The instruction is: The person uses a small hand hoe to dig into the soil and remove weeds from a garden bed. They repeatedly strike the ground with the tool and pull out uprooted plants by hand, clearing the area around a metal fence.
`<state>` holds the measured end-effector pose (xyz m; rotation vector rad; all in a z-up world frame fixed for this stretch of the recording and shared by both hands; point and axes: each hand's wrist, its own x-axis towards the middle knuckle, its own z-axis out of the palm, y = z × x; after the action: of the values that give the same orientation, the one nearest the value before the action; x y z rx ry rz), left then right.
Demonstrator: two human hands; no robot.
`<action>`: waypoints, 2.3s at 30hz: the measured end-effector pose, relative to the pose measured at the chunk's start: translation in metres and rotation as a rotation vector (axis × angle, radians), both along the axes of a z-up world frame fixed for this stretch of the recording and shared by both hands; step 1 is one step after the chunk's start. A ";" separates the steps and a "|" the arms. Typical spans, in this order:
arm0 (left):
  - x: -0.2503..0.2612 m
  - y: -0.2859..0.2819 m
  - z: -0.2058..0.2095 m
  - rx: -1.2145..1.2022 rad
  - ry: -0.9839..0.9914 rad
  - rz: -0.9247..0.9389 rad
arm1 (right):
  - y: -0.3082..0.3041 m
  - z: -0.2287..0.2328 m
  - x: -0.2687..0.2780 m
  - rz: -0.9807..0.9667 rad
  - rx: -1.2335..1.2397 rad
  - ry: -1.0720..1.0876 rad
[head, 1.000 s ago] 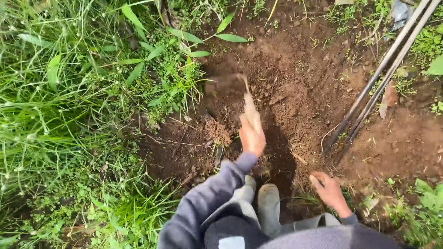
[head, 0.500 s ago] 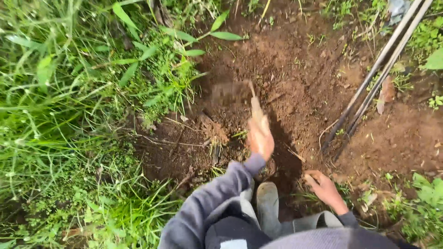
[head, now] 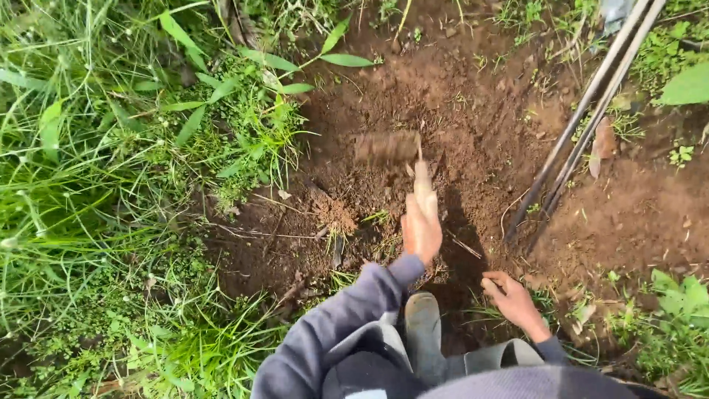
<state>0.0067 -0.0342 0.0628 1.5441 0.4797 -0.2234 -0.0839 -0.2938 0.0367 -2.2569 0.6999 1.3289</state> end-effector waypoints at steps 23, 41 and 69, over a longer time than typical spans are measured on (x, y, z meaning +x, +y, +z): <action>0.004 0.085 0.010 0.150 0.126 0.464 | 0.000 0.006 0.006 0.177 0.181 -0.247; -0.067 0.056 -0.027 0.028 0.227 0.393 | 0.057 0.081 0.089 0.857 0.087 -0.205; -0.093 0.146 -0.029 -0.179 0.429 0.660 | 0.213 -0.039 0.122 1.903 -0.042 -0.899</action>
<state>-0.0867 0.1121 0.0335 1.0890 1.2411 -0.0772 0.0383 -0.0808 -0.0020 -2.8095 -2.0993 0.3553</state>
